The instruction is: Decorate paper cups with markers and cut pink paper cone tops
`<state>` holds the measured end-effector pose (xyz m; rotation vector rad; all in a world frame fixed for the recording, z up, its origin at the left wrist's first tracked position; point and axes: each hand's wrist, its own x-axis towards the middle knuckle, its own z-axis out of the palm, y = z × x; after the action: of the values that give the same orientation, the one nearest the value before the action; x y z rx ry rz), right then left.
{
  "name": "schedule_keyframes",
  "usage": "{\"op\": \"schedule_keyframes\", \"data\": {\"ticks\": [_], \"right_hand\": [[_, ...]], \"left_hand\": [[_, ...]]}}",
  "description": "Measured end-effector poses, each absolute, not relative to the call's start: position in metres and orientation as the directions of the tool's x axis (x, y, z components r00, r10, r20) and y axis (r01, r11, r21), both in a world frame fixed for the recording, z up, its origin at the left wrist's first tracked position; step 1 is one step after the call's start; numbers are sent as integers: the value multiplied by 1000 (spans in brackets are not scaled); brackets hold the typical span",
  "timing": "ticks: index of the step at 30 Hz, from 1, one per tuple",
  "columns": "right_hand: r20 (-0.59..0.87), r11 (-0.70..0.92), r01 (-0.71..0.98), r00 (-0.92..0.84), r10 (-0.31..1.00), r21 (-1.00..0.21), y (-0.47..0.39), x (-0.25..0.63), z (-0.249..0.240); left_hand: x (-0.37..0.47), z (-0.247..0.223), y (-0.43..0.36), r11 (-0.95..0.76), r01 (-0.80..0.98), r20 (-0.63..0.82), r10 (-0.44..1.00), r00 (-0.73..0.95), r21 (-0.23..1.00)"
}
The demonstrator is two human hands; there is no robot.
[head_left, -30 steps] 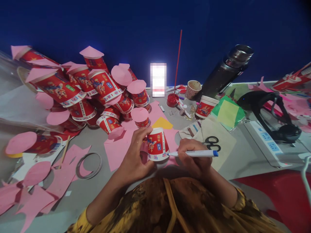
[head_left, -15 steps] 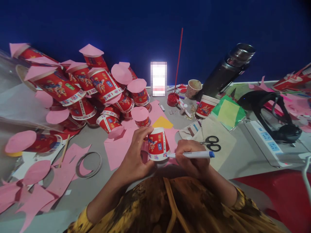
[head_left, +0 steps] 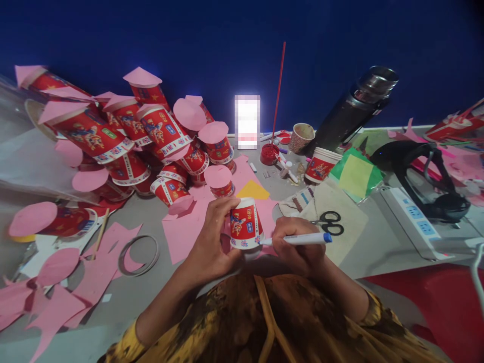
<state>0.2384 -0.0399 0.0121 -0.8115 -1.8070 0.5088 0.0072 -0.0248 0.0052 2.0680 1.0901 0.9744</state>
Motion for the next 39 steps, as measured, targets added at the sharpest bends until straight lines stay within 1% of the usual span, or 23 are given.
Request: {"op": "schedule_keyframes", "data": {"ticks": [6, 14, 19, 24, 30, 39], "right_hand": [[627, 678, 311, -260, 735, -666, -40, 238, 14], [611, 628, 307, -162, 775, -715, -41, 240, 14], [610, 635, 299, -183, 771, -713, -41, 240, 13], [623, 639, 303, -163, 765, -707, -40, 240, 11], [615, 639, 331, -188, 766, -694, -41, 241, 13], [617, 652, 329, -216, 757, -684, -40, 240, 14]], "left_hand": [[8, 5, -26, -479, 413, 324, 862, 391, 775], [7, 2, -25, -478, 391, 327, 860, 393, 787], [7, 2, -25, -441, 367, 300, 874, 381, 819], [8, 2, -25, -406, 357, 271, 888, 371, 841], [8, 4, -25, -408, 365, 271, 888, 372, 837], [8, 0, -25, -407, 342, 273, 885, 378, 847]]}}
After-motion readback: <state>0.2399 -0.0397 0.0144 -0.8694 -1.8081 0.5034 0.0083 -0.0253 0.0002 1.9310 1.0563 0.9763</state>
